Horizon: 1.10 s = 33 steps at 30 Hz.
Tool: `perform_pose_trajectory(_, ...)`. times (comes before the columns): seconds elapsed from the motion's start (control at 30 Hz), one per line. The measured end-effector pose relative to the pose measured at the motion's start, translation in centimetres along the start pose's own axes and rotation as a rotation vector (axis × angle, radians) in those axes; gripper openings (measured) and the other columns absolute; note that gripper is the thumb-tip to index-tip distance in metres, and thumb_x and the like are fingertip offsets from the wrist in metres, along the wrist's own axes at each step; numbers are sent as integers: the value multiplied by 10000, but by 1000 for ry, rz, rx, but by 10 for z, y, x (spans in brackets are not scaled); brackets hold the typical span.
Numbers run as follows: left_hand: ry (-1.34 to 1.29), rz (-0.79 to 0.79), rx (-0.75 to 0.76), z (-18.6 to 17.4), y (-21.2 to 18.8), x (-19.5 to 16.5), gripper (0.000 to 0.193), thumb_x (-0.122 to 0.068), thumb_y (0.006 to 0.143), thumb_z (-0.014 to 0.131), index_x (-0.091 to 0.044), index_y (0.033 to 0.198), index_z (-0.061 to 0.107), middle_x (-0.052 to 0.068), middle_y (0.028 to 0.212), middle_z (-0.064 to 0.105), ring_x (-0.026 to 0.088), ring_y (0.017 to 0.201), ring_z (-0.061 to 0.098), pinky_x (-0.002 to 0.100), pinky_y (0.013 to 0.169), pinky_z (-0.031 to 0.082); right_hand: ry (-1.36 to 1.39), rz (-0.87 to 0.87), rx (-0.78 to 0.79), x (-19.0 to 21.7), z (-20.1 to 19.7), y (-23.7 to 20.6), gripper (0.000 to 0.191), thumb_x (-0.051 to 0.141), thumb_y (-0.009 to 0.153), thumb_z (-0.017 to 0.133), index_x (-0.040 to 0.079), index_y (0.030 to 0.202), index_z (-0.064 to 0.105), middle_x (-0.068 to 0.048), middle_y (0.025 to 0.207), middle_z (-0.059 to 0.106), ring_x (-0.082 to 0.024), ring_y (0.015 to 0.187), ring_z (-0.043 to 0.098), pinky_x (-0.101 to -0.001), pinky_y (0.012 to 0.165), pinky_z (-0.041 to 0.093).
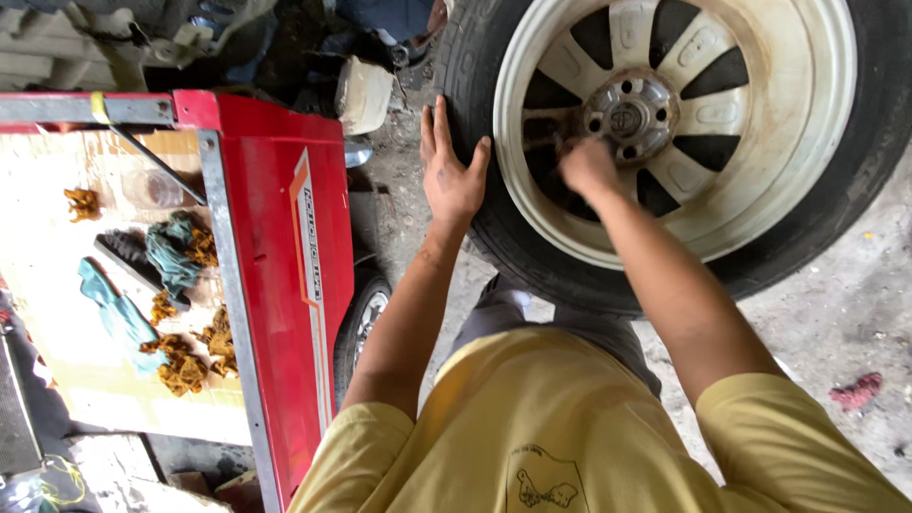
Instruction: The person cleans a car wheel while the vehicle sits on a lift. They use a small metal tool around the lug nuts and hub, scrub the rim and tire with a brush, and repeatedly wipe the rim spokes and center with a cloth, returning to a work cart to grab the cloth and tool between passes.
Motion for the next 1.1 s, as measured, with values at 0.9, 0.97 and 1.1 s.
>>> perform_pose_trajectory(0.9, 118, -57, 29, 0, 11, -1, 886, -408, 908, 710, -241, 1629, 224, 185, 1685, 259, 425, 1507, 337, 512, 1171, 389, -166, -133, -20, 25, -12, 7, 337, 249, 979, 618, -58, 1018, 752, -285, 1063, 722, -415, 981, 699, -464, 861, 575)
perform_pose_trajectory(0.97, 123, -52, 32, 0, 12, -2, 883, -406, 907, 704, -235, 1628, 224, 188, 1685, 257, 430, 1503, 336, 510, 1160, 394, -287, -186, 37, 33, -6, 5, 325, 230, 971, 603, -52, 1000, 763, -271, 1073, 733, -393, 989, 713, -444, 866, 588)
perform_pose_trajectory(1.1, 104, -31, 13, -3, 12, -4, 876, -400, 909, 713, -231, 1628, 244, 201, 1680, 260, 435, 1502, 339, 515, 1172, 381, 9, 86, 191, 26, -9, -3, 344, 365, 1036, 551, 76, 1113, 720, -167, 887, 640, -274, 783, 617, -392, 750, 535)
Point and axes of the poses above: each hand's wrist, its own y-axis towards the middle knuckle, its own z-axis out of the palm, x = y × z, the point moved 5 cm from there along y, towards the middle knuckle
